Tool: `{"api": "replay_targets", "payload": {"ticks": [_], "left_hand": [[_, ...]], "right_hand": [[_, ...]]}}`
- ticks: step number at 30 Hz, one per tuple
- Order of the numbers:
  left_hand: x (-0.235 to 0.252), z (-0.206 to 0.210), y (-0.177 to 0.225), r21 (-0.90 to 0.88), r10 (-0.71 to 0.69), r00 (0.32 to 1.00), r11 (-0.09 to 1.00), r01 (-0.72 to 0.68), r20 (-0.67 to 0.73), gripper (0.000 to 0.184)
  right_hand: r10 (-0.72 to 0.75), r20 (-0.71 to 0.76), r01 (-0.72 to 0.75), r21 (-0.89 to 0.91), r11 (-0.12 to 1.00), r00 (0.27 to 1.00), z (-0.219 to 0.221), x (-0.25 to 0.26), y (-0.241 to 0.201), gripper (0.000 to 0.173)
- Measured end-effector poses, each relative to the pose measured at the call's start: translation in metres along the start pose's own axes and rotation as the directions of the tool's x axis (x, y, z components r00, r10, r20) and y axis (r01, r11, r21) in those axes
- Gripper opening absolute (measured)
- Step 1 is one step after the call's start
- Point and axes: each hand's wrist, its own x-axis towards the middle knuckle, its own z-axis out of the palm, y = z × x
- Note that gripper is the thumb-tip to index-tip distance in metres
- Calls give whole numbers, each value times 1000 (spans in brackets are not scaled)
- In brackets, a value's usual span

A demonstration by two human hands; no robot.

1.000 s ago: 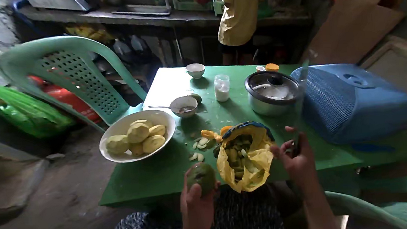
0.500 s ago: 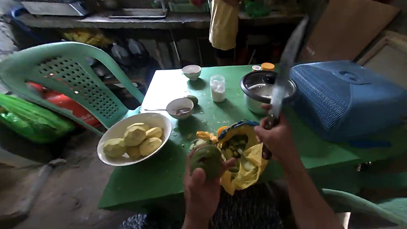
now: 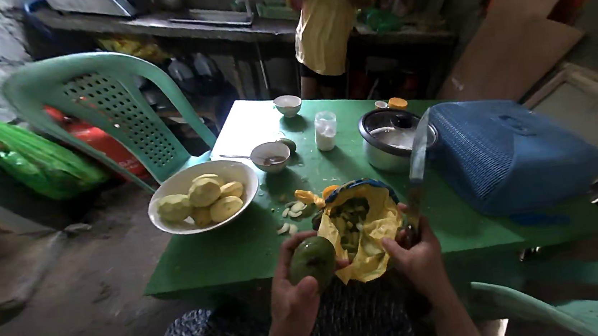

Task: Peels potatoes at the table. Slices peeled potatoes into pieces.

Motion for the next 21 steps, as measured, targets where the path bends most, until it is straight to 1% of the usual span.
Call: {"api": "replay_targets", "payload": {"ticks": [2,4,6,7,8,11,13,15,16,19,21], "left_hand": [[1,1,0,3,-4,1000,1000,4,-22,66],[2,0,2,-13,-21,998,1000,20,-54,72],[5,-2,4,-46,-32,996,999,28,-85,73],[6,-4,5,-57,-32,995,998,27,-97,73],[7,-7,6,-68,-31,994,997,24,-102,73],[10,-15,8,-46,-18,992,999,12,-125,75],[14,-13,9,24,-11,993,1000,14,-118,75],[23,-2,10,125,-7,995,992,20,-102,77],[27,5,9,144,-19,996,989,31,-86,79],[34,22,-1,90,-108,994,990,110,-32,84],[36,29,-10,113,-169,985,978,173,-42,90]], "right_hand": [[-24,2,23,78,997,1000,15,22,-16,71],[-42,54,40,50,998,998,31,49,-20,71],[50,148,-65,96,993,988,44,69,-20,72],[97,173,-121,140,983,980,48,73,-19,71],[117,168,-146,171,974,979,49,73,-18,70],[103,57,-113,195,974,993,34,61,-8,68],[107,-1,-105,197,975,994,15,52,-3,68],[113,-26,-107,170,980,993,-6,45,-1,71],[114,-32,-108,149,983,993,-15,41,0,72],[116,-23,-114,96,989,993,-28,33,6,73],[119,-29,-115,117,986,992,-26,33,9,73]]}}
